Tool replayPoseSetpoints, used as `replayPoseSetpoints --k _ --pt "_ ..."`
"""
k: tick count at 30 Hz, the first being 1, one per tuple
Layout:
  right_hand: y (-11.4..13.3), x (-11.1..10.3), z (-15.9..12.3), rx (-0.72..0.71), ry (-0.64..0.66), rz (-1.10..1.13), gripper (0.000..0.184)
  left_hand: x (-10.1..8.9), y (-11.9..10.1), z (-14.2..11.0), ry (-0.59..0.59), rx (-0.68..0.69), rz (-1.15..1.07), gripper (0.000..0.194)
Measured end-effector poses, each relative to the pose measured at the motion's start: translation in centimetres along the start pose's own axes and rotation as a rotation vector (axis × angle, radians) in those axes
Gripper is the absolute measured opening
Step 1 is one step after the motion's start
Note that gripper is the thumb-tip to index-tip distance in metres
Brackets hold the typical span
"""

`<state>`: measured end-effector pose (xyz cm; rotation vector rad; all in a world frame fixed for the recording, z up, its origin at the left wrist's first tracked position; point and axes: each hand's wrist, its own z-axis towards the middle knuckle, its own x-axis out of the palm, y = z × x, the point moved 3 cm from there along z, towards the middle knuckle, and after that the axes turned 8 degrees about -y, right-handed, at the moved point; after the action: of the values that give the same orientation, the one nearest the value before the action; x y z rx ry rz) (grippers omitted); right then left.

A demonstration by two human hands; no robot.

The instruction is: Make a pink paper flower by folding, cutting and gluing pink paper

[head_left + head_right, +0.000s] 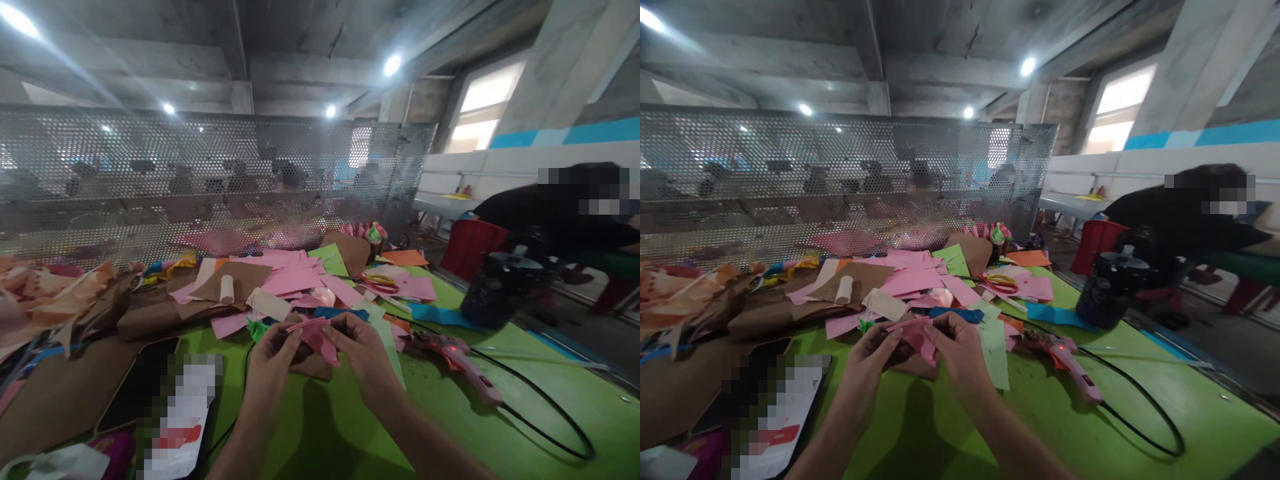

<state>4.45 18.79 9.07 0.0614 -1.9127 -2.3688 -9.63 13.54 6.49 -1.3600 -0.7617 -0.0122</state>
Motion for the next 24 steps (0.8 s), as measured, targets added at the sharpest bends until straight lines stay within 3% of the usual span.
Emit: replayPoseSetpoints --k 24 --pt "-0.32 -0.32 0.61 -0.063 -0.056 -0.045 0.020 -0.45 0.16 0.07 -0.030 0.015 0.057 0.028"
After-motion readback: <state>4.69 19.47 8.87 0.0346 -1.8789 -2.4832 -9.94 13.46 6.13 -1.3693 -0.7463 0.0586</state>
